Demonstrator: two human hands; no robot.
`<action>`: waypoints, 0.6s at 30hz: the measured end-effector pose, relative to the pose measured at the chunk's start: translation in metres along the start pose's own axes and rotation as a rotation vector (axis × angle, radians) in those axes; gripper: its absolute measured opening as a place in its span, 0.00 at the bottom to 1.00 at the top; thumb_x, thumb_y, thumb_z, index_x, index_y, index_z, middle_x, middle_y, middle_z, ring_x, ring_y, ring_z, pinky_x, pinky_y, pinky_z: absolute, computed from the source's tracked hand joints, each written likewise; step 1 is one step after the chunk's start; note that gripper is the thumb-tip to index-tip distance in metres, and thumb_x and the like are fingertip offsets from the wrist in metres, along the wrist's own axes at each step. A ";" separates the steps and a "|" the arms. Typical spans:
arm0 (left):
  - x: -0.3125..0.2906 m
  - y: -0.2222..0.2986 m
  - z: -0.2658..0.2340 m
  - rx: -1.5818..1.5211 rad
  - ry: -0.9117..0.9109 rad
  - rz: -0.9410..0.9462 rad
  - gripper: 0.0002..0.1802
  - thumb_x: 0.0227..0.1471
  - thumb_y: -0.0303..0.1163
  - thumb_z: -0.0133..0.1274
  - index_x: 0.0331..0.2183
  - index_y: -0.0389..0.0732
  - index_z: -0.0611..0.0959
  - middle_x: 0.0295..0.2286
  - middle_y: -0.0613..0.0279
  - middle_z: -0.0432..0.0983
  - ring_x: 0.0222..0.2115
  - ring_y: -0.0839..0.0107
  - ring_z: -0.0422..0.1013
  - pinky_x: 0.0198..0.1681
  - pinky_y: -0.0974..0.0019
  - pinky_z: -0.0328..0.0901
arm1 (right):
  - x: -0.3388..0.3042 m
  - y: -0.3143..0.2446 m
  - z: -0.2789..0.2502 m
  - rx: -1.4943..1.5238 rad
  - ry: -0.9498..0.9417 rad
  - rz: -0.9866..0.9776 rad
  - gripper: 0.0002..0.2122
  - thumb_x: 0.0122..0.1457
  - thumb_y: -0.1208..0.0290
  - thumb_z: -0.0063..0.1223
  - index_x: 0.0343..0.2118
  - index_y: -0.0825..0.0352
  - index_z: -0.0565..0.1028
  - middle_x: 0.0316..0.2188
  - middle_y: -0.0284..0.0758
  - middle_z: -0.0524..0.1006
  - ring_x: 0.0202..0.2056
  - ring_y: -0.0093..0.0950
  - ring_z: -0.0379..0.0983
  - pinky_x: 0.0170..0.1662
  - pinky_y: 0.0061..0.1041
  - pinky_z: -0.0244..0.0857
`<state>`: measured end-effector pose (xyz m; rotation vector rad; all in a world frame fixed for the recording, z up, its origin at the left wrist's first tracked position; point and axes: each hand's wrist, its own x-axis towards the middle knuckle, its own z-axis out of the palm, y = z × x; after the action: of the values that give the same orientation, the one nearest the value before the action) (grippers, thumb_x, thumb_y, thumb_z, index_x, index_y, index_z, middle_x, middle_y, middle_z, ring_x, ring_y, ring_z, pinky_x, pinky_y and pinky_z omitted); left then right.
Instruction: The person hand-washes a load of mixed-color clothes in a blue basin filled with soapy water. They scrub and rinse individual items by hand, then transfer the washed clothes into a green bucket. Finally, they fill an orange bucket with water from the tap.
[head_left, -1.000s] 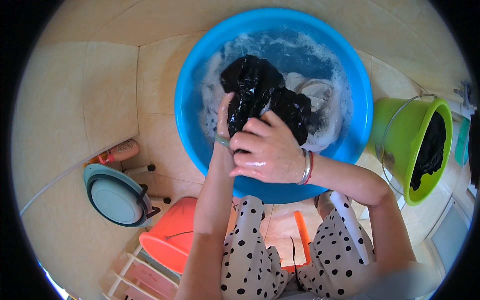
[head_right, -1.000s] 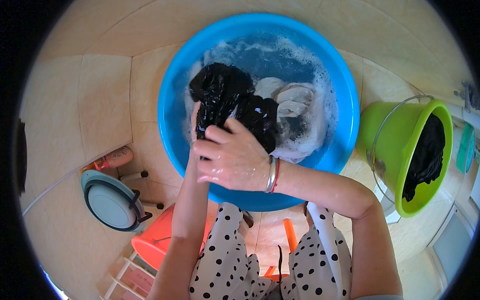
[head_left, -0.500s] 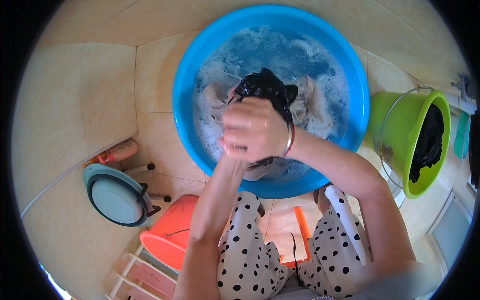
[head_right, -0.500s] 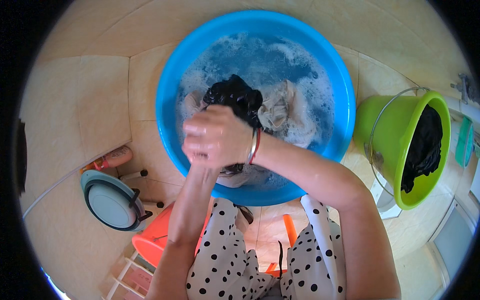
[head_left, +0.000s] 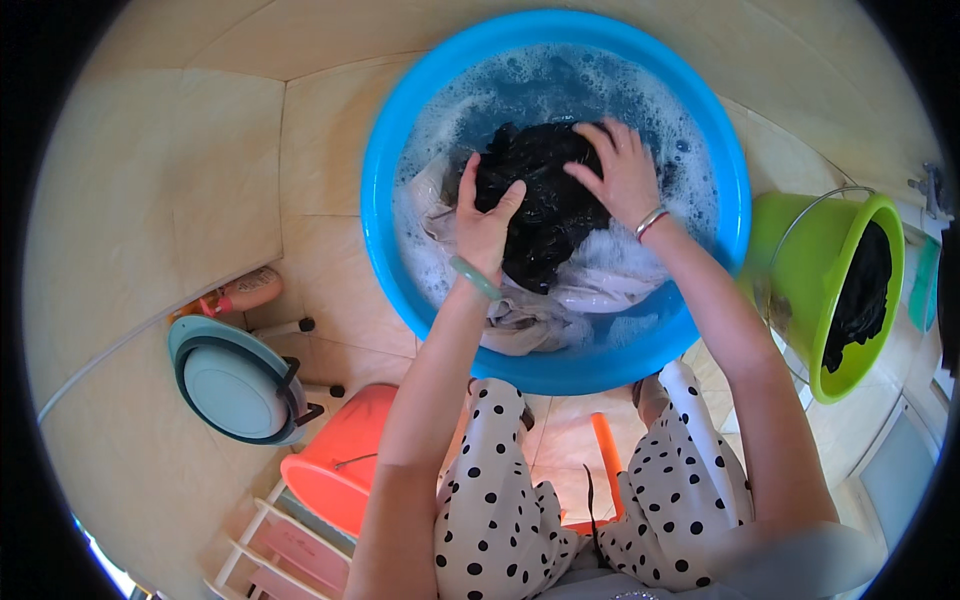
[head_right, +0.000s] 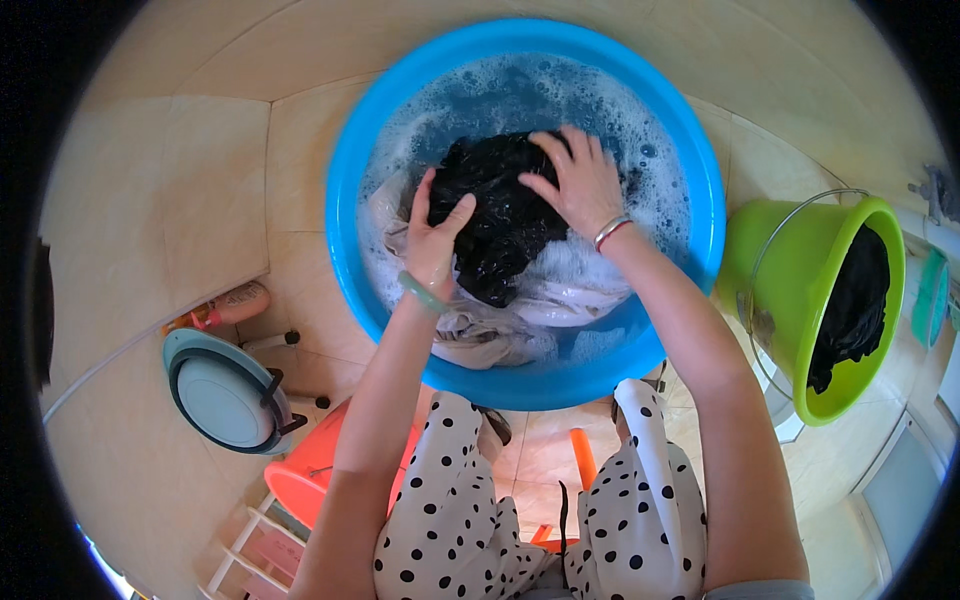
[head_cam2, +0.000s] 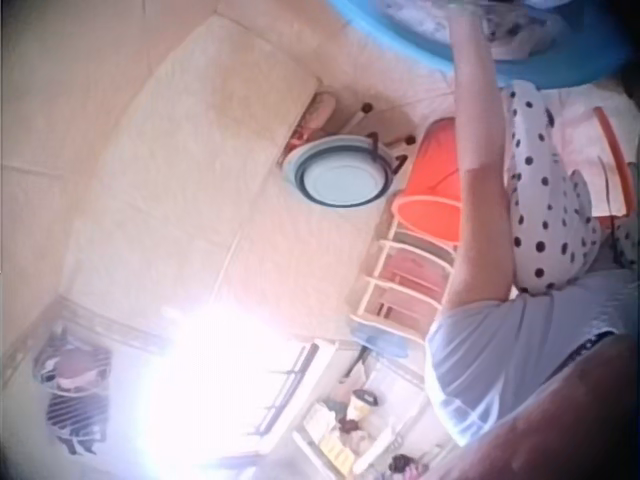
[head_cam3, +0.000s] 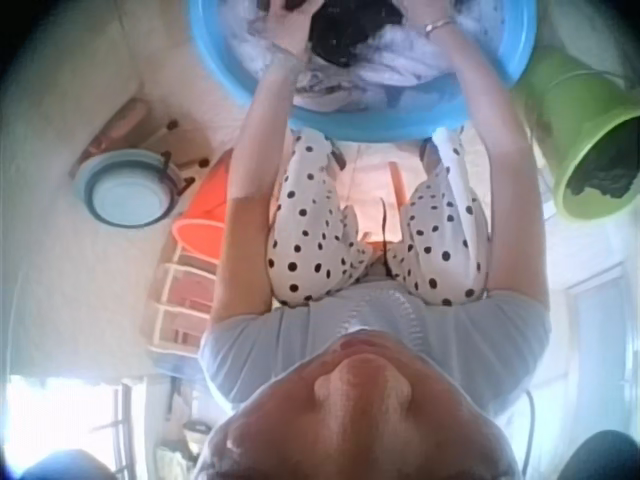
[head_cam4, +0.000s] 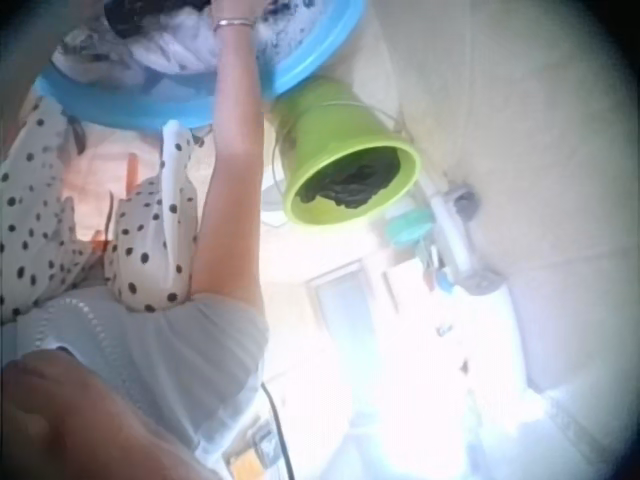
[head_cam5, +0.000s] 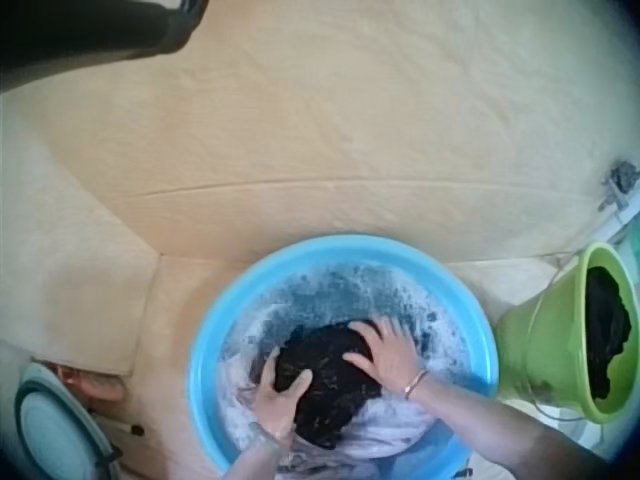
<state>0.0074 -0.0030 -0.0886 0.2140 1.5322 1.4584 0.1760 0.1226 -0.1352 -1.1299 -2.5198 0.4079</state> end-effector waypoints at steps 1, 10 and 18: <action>0.008 -0.012 -0.003 0.015 -0.003 -0.030 0.40 0.50 0.24 0.61 0.62 0.44 0.62 0.51 0.56 0.70 0.48 0.67 0.68 0.51 0.65 0.66 | -0.006 0.000 0.006 -0.022 -0.118 0.026 0.25 0.57 0.48 0.53 0.55 0.52 0.67 0.49 0.41 0.68 0.49 0.42 0.66 0.48 0.43 0.64; 0.044 -0.056 -0.002 0.042 0.031 -0.367 0.33 0.53 0.29 0.58 0.58 0.39 0.66 0.49 0.58 0.72 0.47 0.65 0.70 0.50 0.65 0.65 | 0.006 0.033 0.061 0.150 -0.044 0.169 0.18 0.53 0.64 0.61 0.47 0.57 0.73 0.43 0.46 0.71 0.43 0.45 0.70 0.43 0.42 0.66; 0.004 0.025 0.020 -0.565 -0.300 -0.312 0.37 0.59 0.61 0.41 0.56 0.40 0.69 0.52 0.55 0.70 0.53 0.61 0.67 0.57 0.56 0.62 | 0.024 -0.074 -0.064 0.394 0.262 -0.393 0.03 0.48 0.72 0.58 0.27 0.56 0.78 0.24 0.26 0.73 0.28 0.23 0.71 0.29 0.26 0.57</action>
<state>0.0077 0.0197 -0.0664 -0.1358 0.8277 1.4662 0.1392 0.1012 -0.0437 -0.4910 -2.2254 0.5721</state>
